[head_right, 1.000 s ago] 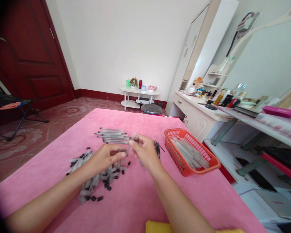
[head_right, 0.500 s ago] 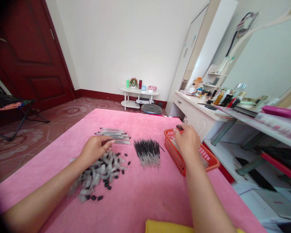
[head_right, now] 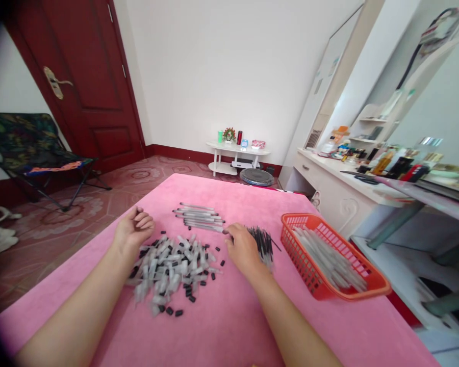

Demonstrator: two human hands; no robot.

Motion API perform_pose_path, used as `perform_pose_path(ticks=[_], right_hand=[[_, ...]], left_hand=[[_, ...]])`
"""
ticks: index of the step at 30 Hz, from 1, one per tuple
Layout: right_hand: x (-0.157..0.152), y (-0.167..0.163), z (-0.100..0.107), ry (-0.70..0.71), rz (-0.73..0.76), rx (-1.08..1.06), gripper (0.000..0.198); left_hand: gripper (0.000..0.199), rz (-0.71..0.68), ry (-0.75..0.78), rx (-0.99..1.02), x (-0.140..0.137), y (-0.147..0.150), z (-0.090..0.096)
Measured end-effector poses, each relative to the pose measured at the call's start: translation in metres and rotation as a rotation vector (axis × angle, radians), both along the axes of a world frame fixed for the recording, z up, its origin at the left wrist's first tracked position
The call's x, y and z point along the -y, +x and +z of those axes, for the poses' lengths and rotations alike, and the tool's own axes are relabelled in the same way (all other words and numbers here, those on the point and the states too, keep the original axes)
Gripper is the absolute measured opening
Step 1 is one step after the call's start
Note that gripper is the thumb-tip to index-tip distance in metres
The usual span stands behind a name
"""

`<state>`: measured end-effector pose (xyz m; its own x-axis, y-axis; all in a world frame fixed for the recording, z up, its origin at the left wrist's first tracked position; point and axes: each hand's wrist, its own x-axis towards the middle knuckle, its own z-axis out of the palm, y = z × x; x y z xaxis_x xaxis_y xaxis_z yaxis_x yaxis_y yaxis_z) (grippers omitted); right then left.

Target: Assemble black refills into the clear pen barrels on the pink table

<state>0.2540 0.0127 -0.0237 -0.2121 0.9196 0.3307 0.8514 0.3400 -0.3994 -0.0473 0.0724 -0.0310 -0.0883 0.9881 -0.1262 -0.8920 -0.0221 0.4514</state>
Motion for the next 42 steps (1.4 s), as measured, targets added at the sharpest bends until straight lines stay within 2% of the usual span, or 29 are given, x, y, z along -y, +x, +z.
perform_pose_path(ticks=[4, 9, 15, 18, 22, 26, 29, 32, 34, 36, 38, 40, 42], right_hand=[[-0.013, -0.013, -0.004, -0.047, -0.061, 0.145, 0.023], [-0.022, -0.030, -0.002, -0.071, -0.191, 0.350, 0.018], [-0.020, -0.039, -0.007, -0.010, -0.215, 0.443, 0.017], [-0.018, -0.037, -0.009, -0.011, -0.195, 0.440, 0.018], [-0.016, -0.027, -0.007, -0.014, -0.156, 0.334, 0.016], [-0.019, -0.015, 0.003, -0.051, -0.155, 0.056, 0.015], [-0.019, -0.010, 0.016, -0.077, -0.114, -0.149, 0.017], [-0.016, -0.008, 0.032, 0.009, -0.103, -0.251, 0.018], [-0.011, -0.008, 0.043, 0.048, -0.093, -0.298, 0.019], [-0.005, -0.011, 0.053, 0.056, -0.079, -0.349, 0.018], [0.002, -0.015, 0.062, 0.066, -0.064, -0.402, 0.016], [0.007, -0.020, 0.068, 0.070, -0.021, -0.476, 0.016], [0.009, -0.024, 0.070, 0.055, 0.054, -0.593, 0.021]], left_hand=[[0.032, 0.019, 0.119, 0.059, 0.001, 0.004, -0.004], [0.031, 0.033, 0.106, 0.014, 0.001, 0.015, -0.009], [0.027, -0.050, 0.111, 0.092, 0.004, 0.029, -0.008], [0.023, -0.098, 0.134, 0.058, 0.006, 0.038, -0.004], [0.019, -0.054, 0.147, -0.237, 0.010, 0.051, -0.001], [0.025, 0.071, 0.180, -0.684, 0.015, 0.065, 0.002], [0.023, 0.169, 0.210, -1.012, 0.021, 0.078, 0.007], [0.037, 0.388, 0.359, -1.382, 0.032, 0.091, 0.015], [0.044, 0.453, 0.509, -1.608, 0.040, 0.098, 0.020], [0.042, 0.406, 0.639, -1.761, 0.047, 0.105, 0.023], [0.035, 0.297, 0.721, -1.820, 0.052, 0.110, 0.024], [0.027, 0.188, 0.753, -1.793, 0.053, 0.115, 0.022], [0.021, 0.148, 0.711, -1.694, 0.053, 0.117, 0.019]])
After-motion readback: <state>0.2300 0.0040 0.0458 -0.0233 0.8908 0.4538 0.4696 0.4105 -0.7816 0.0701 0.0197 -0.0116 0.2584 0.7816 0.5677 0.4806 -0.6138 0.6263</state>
